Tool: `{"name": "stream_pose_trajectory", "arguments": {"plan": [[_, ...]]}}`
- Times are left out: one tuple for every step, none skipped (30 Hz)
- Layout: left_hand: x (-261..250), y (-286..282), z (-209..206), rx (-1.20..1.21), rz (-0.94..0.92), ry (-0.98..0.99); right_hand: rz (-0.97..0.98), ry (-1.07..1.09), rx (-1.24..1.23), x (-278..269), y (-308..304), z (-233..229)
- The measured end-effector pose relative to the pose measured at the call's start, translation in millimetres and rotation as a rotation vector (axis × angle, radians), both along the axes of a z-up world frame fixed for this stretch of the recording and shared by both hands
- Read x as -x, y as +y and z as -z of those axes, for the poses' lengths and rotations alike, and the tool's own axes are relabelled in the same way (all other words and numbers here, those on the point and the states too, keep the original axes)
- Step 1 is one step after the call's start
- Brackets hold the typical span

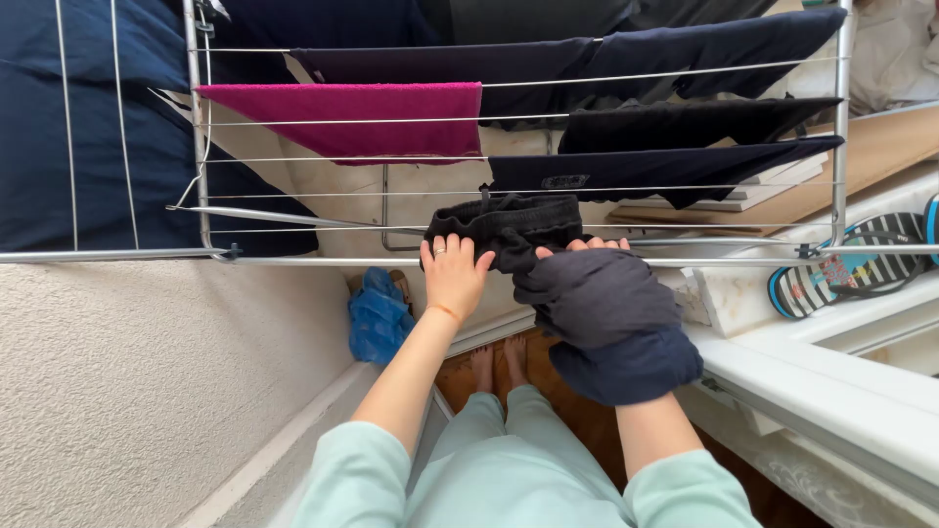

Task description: Hanging wet clothes and laundry items on a drying rack located on a balcony.

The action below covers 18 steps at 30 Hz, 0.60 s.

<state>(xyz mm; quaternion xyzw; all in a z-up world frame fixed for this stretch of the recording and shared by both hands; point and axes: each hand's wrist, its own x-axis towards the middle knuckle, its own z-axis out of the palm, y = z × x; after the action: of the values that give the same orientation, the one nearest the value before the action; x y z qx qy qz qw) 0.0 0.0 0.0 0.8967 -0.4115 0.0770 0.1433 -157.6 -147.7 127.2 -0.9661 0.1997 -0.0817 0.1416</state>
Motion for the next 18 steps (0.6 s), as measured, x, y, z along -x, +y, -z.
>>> {"name": "stream_pose_trajectory", "arguments": {"plan": [[-6.6, 8.0, 12.0, 0.003, -0.004, -0.003, -0.004, -0.003, 0.003, -3.6, -0.7, 1.2], [-13.2, 16.0, 24.0, 0.103, 0.02, 0.22, 0.084, -0.005, -0.052, -7.1, -1.5, 2.4], [-20.3, 24.5, 35.8, 0.202, 0.044, 0.441, 0.171, -0.009, -0.108, -11.2, -2.0, 3.7], [-28.1, 22.9, 10.4, 0.205, 0.04, 0.436, 0.165, -0.013, -0.106, -14.5, -3.0, 7.5], [-35.7, 21.3, -14.9, 0.282, 0.083, 0.269, 0.218, -0.088, -0.238, -17.1, -3.3, 11.2], [-43.0, 19.9, -40.1, 0.357, 0.128, 0.102, 0.27, -0.163, -0.371, -19.7, -3.5, 15.0], [-52.0, 15.9, -39.0, 0.358, 0.128, 0.101, 0.27, -0.163, -0.37, -24.7, -2.6, 4.6], [-60.9, 12.3, -38.0, 0.299, 0.261, 0.075, 0.243, -0.155, -0.443, -29.4, -1.2, -5.9], [-70.4, 9.5, -37.5, 0.239, 0.391, 0.045, 0.213, -0.147, -0.517, -34.9, 0.5, -16.4], [-74.7, 8.8, -32.7, 0.239, 0.389, 0.042, 0.21, -0.149, -0.516, -33.3, 0.2, -11.9], [-80.2, 5.7, -28.1, 0.159, 0.399, 0.113, 0.131, -0.181, -0.427, -32.3, -1.6, -7.8], [-85.5, 2.7, -23.5, 0.078, 0.409, 0.183, 0.052, -0.211, -0.337, -31.1, -3.4, -3.6], [-83.9, 1.3, -36.6, 0.08, 0.407, 0.185, 0.05, -0.209, -0.335, -28.0, -1.2, -10.5], [-82.1, 0.2, -49.6, 0.095, 0.526, 0.244, -0.016, -0.285, -0.265, -24.7, 1.1, -17.2], [-81.1, 0.5, -63.3, 0.107, 0.644, 0.303, -0.085, -0.363, -0.198, -22.1, 4.3, -23.8], [-70.7, -1.0, -83.9, 0.107, 0.64, 0.304, -0.088, -0.362, -0.2, -18.7, 8.5, -48.9], [-60.2, -3.3, -104.6, -0.093, 0.733, 0.267, -0.137, -0.32, -0.254, -14.5, 13.0, -74.2], [-49.1, -5.3, -125.6, -0.294, 0.822, 0.228, -0.186, -0.277, -0.308, -9.9, 17.8, -99.8]]}}
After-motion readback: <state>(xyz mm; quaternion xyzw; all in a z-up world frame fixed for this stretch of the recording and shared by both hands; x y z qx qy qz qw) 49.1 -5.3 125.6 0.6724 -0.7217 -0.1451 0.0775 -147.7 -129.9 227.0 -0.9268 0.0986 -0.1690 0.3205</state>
